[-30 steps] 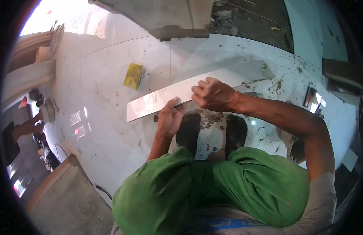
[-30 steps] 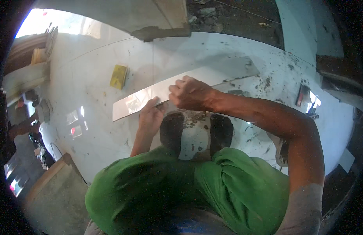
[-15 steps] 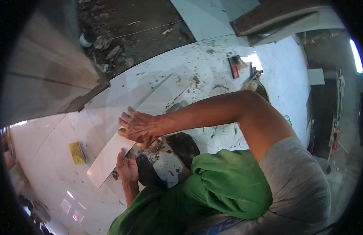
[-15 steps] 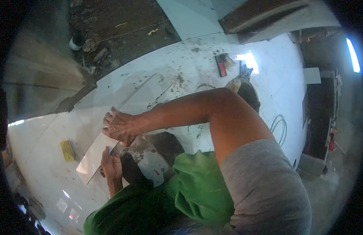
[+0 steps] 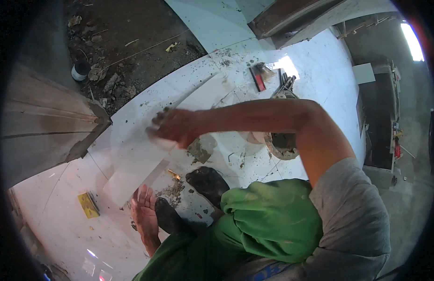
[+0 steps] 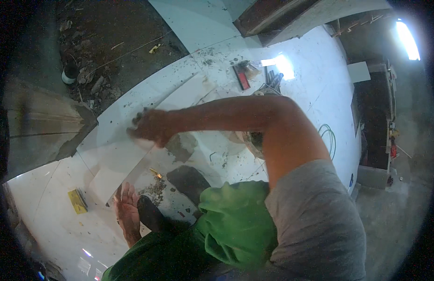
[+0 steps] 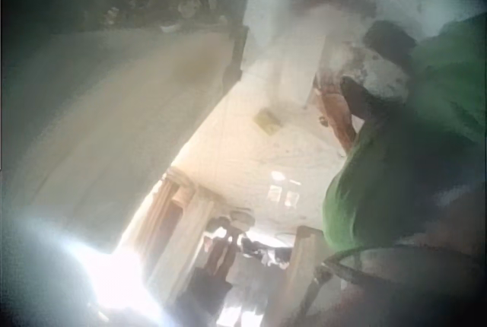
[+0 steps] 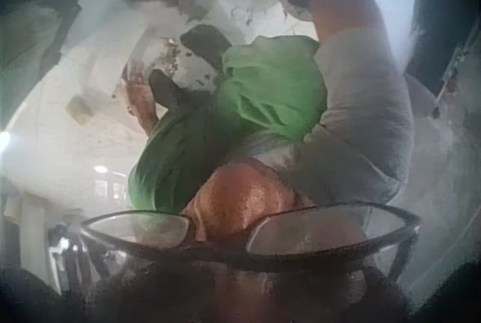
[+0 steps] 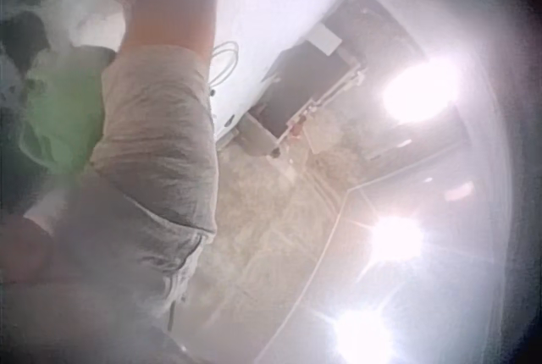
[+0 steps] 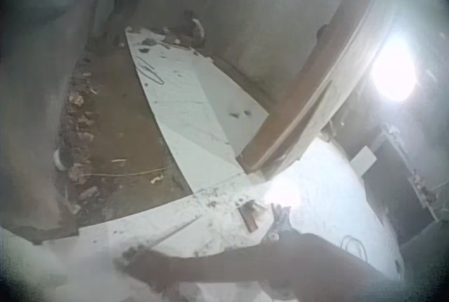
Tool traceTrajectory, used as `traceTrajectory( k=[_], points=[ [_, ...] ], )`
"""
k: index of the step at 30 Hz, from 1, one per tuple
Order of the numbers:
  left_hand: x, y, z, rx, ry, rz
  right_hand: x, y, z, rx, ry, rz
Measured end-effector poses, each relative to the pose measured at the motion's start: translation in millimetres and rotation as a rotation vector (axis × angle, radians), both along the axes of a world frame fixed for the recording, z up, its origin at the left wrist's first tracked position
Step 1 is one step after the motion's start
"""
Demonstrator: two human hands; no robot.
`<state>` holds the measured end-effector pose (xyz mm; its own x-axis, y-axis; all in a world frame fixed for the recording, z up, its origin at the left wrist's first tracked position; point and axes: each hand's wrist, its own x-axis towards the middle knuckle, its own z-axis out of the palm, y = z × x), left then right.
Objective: The person applies mortar to a wall corner and the back of a tile using a trowel and a small scrap of tile, then positions the tile piece onto the corner.
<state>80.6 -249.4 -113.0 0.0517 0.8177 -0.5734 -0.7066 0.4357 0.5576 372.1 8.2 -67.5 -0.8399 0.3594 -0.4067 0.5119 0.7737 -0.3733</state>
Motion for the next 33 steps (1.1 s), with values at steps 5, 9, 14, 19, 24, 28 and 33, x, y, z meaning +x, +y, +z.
traceTrajectory(
  k=[5,9,14,19,24,28,33],
  points=[
    [4,20,-6,-0.017,0.225,-0.051,97,12,0,0.181,-0.097,-0.069],
    [26,58,15,-0.021,0.324,-0.117,122,18,4,0.224,-0.165,-0.063],
    [40,88,-10,0.026,0.542,-0.317,156,27,-6,0.233,-0.149,-0.028],
    [66,106,9,0.068,0.469,-0.407,175,19,10,0.139,-0.137,-0.131],
    [92,106,-5,0.165,0.254,-0.390,200,21,0,0.277,-0.171,-0.161],
    [100,117,-2,0.108,0.248,-0.467,192,34,5,0.147,-0.360,-0.176],
    [111,124,-14,0.111,0.120,-0.400,118,8,25,0.216,-0.208,-0.082]
  ],
)
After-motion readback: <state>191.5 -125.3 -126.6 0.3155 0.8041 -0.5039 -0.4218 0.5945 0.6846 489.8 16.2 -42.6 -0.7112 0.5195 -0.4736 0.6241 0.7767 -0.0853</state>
